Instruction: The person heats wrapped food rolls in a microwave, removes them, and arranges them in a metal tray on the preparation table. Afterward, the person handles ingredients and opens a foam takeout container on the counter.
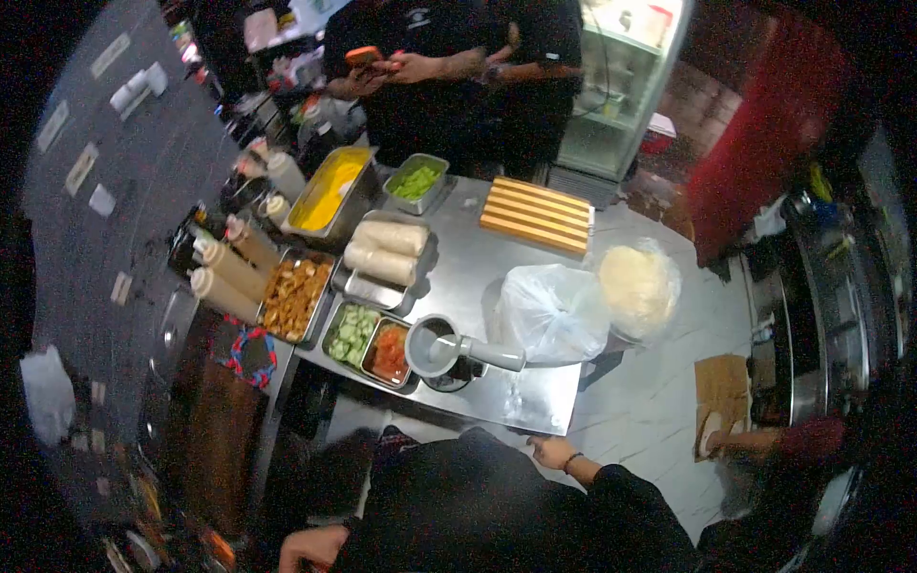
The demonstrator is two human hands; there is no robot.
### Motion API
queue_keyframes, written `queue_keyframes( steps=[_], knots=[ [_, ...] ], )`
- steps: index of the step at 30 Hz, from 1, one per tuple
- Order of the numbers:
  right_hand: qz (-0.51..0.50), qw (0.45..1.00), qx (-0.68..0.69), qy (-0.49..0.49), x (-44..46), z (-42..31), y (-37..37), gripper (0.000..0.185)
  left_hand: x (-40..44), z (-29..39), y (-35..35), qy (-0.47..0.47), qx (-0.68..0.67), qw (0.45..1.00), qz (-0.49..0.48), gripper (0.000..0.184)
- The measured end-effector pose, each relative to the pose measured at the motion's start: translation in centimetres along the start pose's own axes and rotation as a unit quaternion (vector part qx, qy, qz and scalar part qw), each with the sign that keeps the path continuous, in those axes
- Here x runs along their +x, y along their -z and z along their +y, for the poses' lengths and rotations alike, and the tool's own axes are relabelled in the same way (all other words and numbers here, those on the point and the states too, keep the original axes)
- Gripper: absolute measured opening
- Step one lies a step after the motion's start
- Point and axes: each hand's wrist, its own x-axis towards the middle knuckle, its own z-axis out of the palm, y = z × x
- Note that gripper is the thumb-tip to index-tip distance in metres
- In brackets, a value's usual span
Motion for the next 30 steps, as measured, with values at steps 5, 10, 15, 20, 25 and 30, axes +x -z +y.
queue_keyframes(
  steps=[5,10,15,20,25,30],
  knots=[
    [-0.009,0.999,-0.039,-0.019,-0.6,0.3,-0.3,0.03,-0.5,3.5,0.7,0.019,0.057,0.998,-0.003,0.026],
    [-0.124,0.987,-0.056,-0.089,-0.4,0.7,-0.7,0.034,-1.5,1.9,-0.8,-0.046,0.023,0.999,-0.018,0.026],
    [-0.163,0.979,-0.069,-0.105,1.1,3.4,-3.4,0.039,-3.4,-0.2,-1.1,-0.012,-0.117,0.99,-0.075,0.022],
    [-0.13,0.982,-0.068,-0.12,1.8,1.9,-4.4,0.035,-6.2,-3.6,0.5,-0.069,-0.152,0.985,0.031,0.009],
    [-0.121,0.976,-0.017,-0.178,2.0,-2.2,-5.2,0.039,0.5,-13.7,3.3,-0.108,-0.245,0.934,0.235,0.02],
    [-0.098,0.974,-0.011,-0.206,1.5,-5.9,-10.2,0.039,14.2,-27.8,6.3,0.025,-0.149,0.907,0.393,0.028]
  ],
)
